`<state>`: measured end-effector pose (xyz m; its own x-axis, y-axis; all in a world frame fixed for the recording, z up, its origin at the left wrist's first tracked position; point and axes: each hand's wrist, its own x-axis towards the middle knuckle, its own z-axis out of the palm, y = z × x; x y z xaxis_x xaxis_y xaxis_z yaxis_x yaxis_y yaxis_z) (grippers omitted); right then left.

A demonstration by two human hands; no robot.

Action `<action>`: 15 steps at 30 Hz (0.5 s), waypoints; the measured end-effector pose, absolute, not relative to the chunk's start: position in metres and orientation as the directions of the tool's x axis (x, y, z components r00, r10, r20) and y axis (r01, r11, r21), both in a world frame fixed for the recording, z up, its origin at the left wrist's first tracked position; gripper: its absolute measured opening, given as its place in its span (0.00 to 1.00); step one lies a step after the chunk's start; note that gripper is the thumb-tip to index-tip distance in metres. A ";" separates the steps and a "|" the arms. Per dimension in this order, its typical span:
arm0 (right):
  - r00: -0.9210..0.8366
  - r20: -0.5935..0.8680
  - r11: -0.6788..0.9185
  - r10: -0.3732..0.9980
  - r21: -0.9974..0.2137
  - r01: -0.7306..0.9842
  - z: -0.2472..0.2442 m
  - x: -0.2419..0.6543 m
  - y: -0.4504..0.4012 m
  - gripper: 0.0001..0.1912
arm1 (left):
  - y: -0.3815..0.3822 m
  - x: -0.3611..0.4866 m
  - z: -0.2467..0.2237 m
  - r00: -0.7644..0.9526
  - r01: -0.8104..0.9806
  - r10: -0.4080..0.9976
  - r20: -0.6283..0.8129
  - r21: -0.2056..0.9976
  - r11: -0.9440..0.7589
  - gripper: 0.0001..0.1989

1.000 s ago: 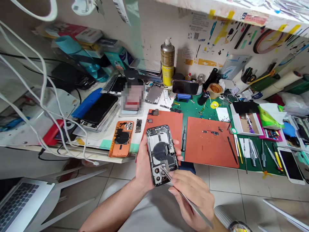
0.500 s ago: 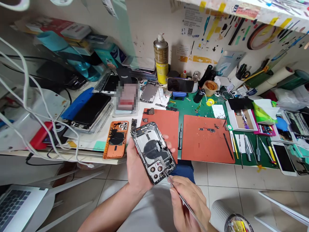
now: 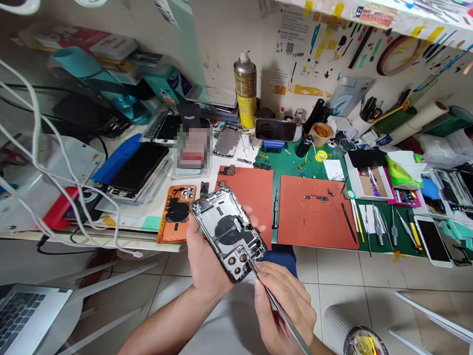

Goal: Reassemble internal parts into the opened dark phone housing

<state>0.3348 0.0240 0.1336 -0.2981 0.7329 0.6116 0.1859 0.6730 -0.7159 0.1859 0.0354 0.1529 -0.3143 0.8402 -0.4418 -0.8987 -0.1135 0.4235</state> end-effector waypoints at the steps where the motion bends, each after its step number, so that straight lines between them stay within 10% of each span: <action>1: -0.296 0.608 0.669 0.737 -0.720 0.184 0.134 0.335 0.024 0.18 | 0.035 0.186 0.153 -0.310 -0.899 0.850 -0.425 0.421 -0.117 0.44; 15: -0.302 0.620 0.681 0.724 -0.711 0.175 0.136 0.332 0.026 0.19 | 0.036 0.185 0.152 -0.281 -0.911 0.848 -0.450 0.402 -0.090 0.43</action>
